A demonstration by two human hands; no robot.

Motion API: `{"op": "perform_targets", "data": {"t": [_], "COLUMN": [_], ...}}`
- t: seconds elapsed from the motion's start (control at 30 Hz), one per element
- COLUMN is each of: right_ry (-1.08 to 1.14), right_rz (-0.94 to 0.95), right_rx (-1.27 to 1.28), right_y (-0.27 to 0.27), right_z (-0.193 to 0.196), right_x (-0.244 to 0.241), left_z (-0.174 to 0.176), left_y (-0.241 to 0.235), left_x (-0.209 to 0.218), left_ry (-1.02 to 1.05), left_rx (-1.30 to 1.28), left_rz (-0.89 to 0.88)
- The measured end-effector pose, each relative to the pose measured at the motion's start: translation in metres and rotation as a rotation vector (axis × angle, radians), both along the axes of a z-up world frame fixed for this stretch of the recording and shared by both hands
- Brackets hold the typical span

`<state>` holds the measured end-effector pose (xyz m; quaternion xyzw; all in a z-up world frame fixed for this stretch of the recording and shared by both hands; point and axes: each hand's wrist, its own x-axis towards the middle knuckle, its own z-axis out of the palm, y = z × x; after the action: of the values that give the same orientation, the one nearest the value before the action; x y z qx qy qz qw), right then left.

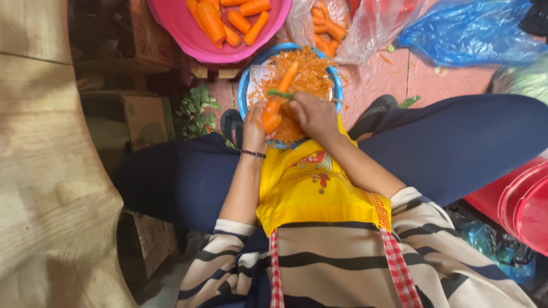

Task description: Peeling carrots using a hand peeler over a bowl.

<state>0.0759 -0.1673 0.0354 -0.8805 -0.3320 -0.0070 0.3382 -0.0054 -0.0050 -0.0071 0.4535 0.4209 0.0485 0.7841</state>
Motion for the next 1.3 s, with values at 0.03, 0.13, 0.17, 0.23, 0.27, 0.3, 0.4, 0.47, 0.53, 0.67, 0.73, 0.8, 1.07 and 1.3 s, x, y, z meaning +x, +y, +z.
{"op": "perform_targets", "data": {"t": [0.03,0.13,0.17,0.23,0.27,0.3,0.4,0.47,0.53,0.67,0.73,0.8,1.07,1.3], "right_ry": [0.006,0.041,0.059,0.089,0.122,0.129,0.133,0.170,0.172,0.035,-0.002,0.122,0.062,0.026], "right_rz": [-0.003,0.145,0.123,0.103,0.165,0.220,0.160,0.212,0.257,0.076,-0.018,0.130,-0.025,-0.057], "right_rx": [-0.004,0.029,0.019,0.009,0.003,-0.001,-0.034,-0.034,-0.023,-0.132,-0.172,-0.019,0.020,0.023], "right_y": [0.000,0.003,0.001,-0.002,-0.003,-0.002,-0.005,-0.006,-0.003,-0.010,-0.008,-0.005,-0.006,-0.010], "right_z": [0.000,0.000,0.001,-0.001,-0.002,-0.002,0.004,0.006,0.005,-0.005,0.004,0.026,0.009,-0.014], "right_x": [-0.008,0.001,0.001,-0.006,-0.012,-0.005,0.003,-0.004,0.000,0.011,0.013,0.003,0.003,0.015], "left_z": [-0.002,-0.012,-0.018,-0.040,-0.055,-0.072,-0.043,-0.028,-0.011,-0.011,-0.010,0.012,0.003,0.055], "left_y": [0.002,0.008,0.005,0.008,0.013,0.022,0.011,0.009,0.009,0.004,0.006,0.003,0.002,0.009], "left_x": [-0.006,0.005,0.000,-0.014,-0.023,-0.014,-0.010,-0.013,-0.006,-0.010,-0.009,-0.006,-0.008,-0.001], "left_ry": [0.006,-0.035,-0.028,-0.009,0.029,0.041,0.037,0.079,0.087,0.105,0.130,0.089,-0.064,-0.268], "left_rx": [-0.004,0.039,0.111,0.182,0.221,0.265,0.307,0.323,0.352,0.381,0.475,0.791,0.088,-0.419], "left_rz": [-0.003,0.009,-0.006,-0.021,-0.025,-0.033,-0.074,-0.068,-0.064,-0.098,-0.160,-0.207,-0.024,-0.172]}}
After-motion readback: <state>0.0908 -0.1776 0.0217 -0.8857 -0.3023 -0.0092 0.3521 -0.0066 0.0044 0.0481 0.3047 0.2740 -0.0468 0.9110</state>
